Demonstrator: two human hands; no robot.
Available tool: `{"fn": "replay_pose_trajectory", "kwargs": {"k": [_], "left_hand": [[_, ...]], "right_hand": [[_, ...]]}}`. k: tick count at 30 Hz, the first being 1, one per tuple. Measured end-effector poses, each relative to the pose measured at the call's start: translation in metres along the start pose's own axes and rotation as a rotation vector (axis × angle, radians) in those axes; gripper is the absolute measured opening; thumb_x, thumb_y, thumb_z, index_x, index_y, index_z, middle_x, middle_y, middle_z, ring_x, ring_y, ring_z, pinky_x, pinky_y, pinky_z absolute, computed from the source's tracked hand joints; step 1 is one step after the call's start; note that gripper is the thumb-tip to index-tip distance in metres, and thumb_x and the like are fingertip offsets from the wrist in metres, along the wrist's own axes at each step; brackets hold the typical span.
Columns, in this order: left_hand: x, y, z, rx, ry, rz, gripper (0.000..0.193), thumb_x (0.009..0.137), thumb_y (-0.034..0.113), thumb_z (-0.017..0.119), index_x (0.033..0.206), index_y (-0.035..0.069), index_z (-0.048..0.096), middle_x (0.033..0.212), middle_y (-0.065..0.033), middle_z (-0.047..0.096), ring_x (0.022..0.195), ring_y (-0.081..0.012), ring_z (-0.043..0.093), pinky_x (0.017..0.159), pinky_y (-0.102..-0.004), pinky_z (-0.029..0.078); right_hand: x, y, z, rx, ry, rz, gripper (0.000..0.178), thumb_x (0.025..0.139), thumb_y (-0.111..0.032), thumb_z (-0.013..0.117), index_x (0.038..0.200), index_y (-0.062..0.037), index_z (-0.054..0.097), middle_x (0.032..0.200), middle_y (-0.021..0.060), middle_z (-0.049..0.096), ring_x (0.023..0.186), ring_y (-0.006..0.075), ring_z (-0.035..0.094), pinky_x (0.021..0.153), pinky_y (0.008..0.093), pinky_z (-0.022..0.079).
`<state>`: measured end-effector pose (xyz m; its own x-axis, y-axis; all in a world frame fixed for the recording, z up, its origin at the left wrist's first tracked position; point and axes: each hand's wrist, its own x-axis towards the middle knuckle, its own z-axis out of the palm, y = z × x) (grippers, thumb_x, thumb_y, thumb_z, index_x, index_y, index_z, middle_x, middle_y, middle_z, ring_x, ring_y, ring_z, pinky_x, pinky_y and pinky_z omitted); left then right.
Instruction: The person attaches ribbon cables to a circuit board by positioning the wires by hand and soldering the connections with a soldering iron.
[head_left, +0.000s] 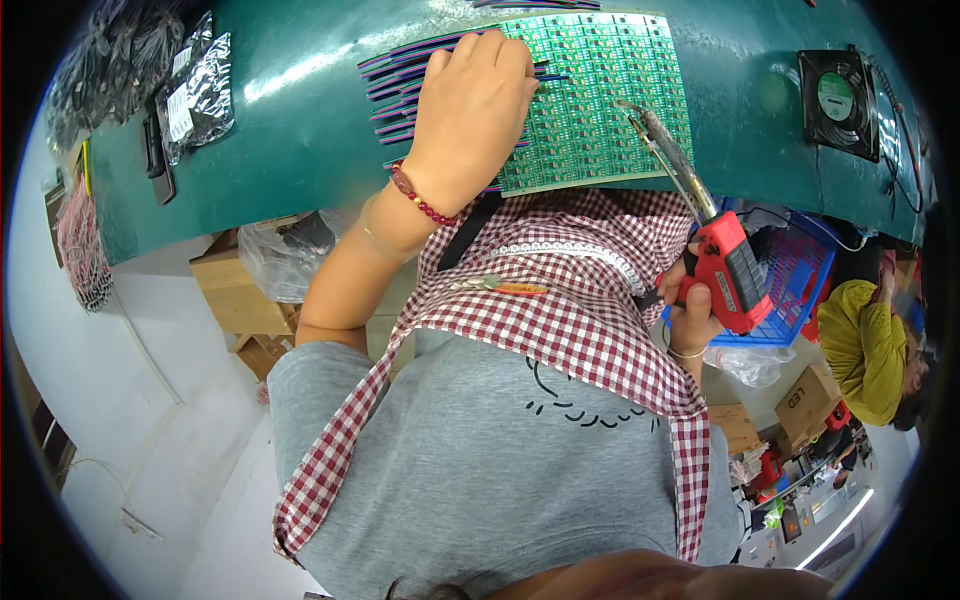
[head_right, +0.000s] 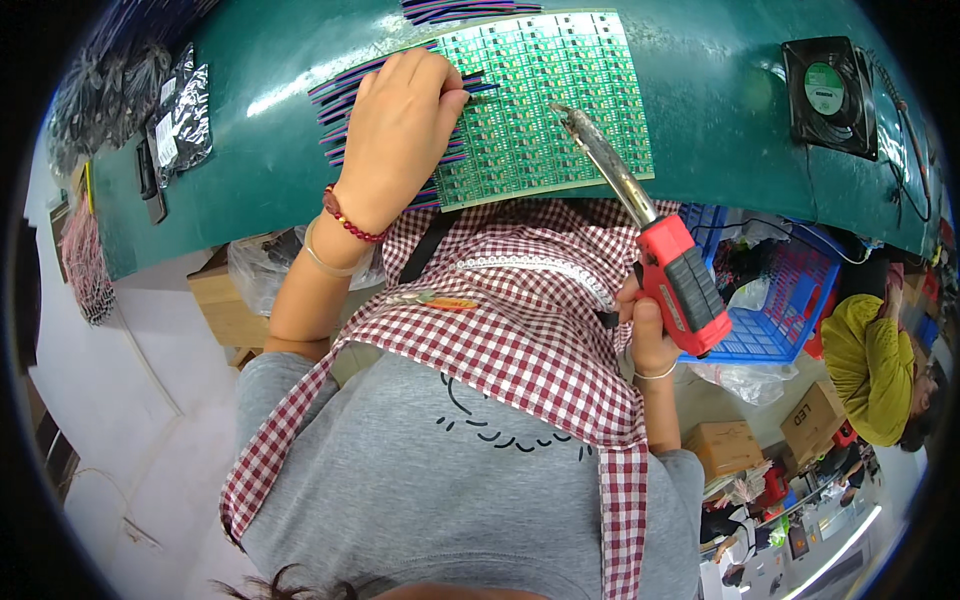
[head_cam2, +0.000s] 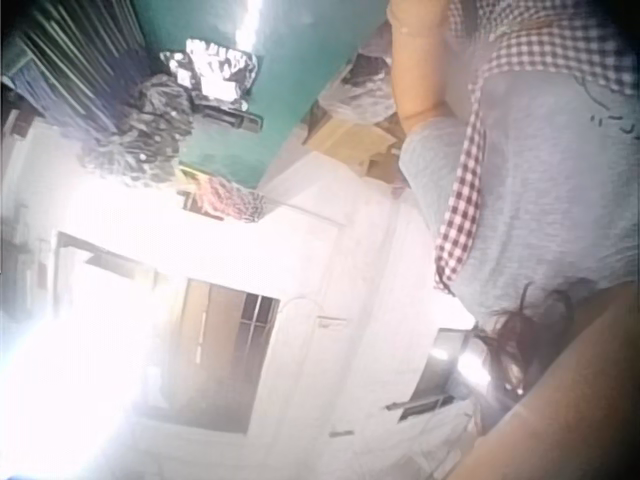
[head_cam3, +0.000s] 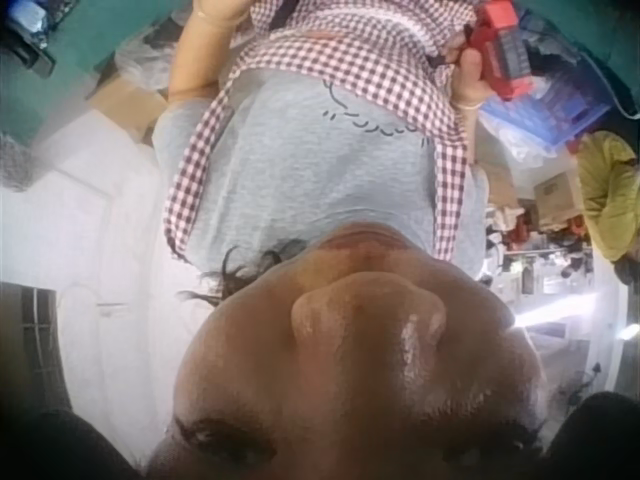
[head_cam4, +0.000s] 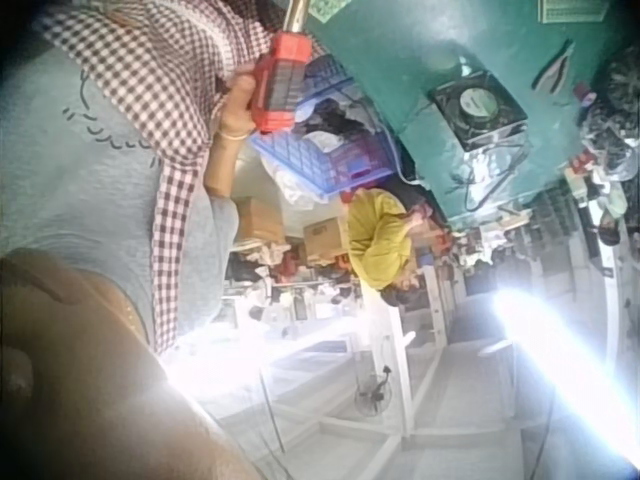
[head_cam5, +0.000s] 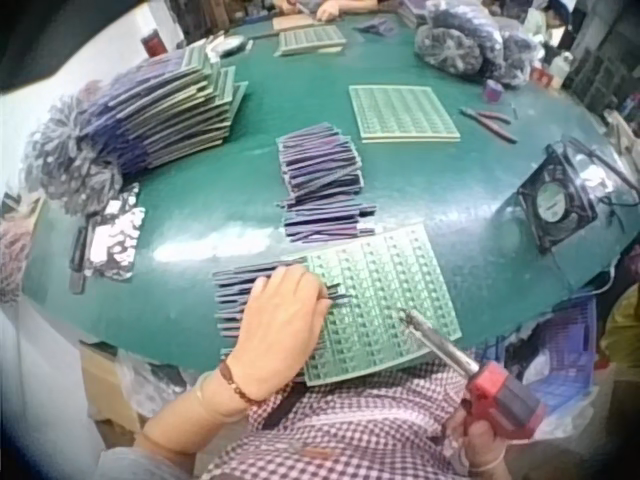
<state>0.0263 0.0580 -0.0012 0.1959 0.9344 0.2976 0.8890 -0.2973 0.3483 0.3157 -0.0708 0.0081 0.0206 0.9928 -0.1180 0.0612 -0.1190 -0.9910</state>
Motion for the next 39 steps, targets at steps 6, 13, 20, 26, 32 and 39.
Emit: {"fn": "replay_pose_trajectory", "kwargs": {"k": [6,13,20,26,32,39], "left_hand": [[-0.003,0.000,-0.001,-0.063,-0.016,0.088,0.017,0.080,0.008,0.071,0.090,0.009,0.058,0.087,-0.0044,0.059,0.087,-0.0256,0.057,0.075,-0.0378,0.041],[-0.005,-0.005,-0.007,-0.238,-0.091,0.039,0.017,0.077,0.006,0.072,0.085,0.003,0.058,0.083,-0.0086,0.058,0.083,-0.0299,0.056,0.074,-0.0409,0.044],[-0.007,-0.002,-0.007,-0.285,-0.058,0.003,0.014,0.078,0.005,0.070,0.084,0.001,0.057,0.081,-0.0115,0.056,0.084,-0.0314,0.056,0.077,-0.0403,0.046],[-0.005,-0.002,-0.008,-0.188,-0.099,0.027,0.012,0.081,0.005,0.067,0.085,0.001,0.057,0.083,-0.0115,0.058,0.083,-0.0314,0.057,0.075,-0.0407,0.046],[-0.018,0.009,-0.025,-0.369,0.015,-0.051,0.009,0.083,0.004,0.068,0.091,0.002,0.064,0.084,-0.0099,0.061,0.075,-0.0286,0.061,0.067,-0.0363,0.050],[-0.053,0.014,-0.028,-0.299,-0.041,-0.003,0.012,0.078,0.001,0.072,0.087,0.003,0.064,0.083,-0.0084,0.060,0.077,-0.0276,0.061,0.069,-0.0370,0.050]], "right_hand": [[0.003,0.011,-0.007,-0.013,-0.068,-0.036,0.064,0.095,-0.047,0.058,0.128,0.0058,0.046,0.071,0.0091,0.056,0.052,0.0119,0.046,0.053,0.0274,0.044],[0.004,0.009,-0.005,0.010,-0.047,-0.032,0.051,0.095,-0.038,0.059,0.118,0.0063,0.051,0.072,0.0086,0.057,0.055,0.0118,0.049,0.054,0.0265,0.044],[0.002,0.010,-0.002,0.109,-0.034,-0.030,0.038,0.095,-0.025,0.059,0.116,0.0071,0.055,0.077,0.0083,0.058,0.059,0.0119,0.052,0.055,0.0269,0.045],[0.005,0.010,-0.002,0.115,-0.055,-0.050,0.039,0.095,-0.024,0.059,0.117,0.0072,0.054,0.077,0.0084,0.058,0.059,0.0120,0.052,0.055,0.0265,0.045],[0.003,0.005,0.000,0.141,-0.061,-0.031,0.041,0.093,-0.028,0.064,0.115,0.0057,0.055,0.077,0.0087,0.060,0.059,0.0118,0.053,0.056,0.0260,0.046],[-0.010,0.002,-0.011,0.139,-0.208,0.154,0.038,0.091,-0.029,0.069,0.110,0.0033,0.061,0.085,0.0088,0.064,0.067,0.0125,0.057,0.060,0.0270,0.047]]}}
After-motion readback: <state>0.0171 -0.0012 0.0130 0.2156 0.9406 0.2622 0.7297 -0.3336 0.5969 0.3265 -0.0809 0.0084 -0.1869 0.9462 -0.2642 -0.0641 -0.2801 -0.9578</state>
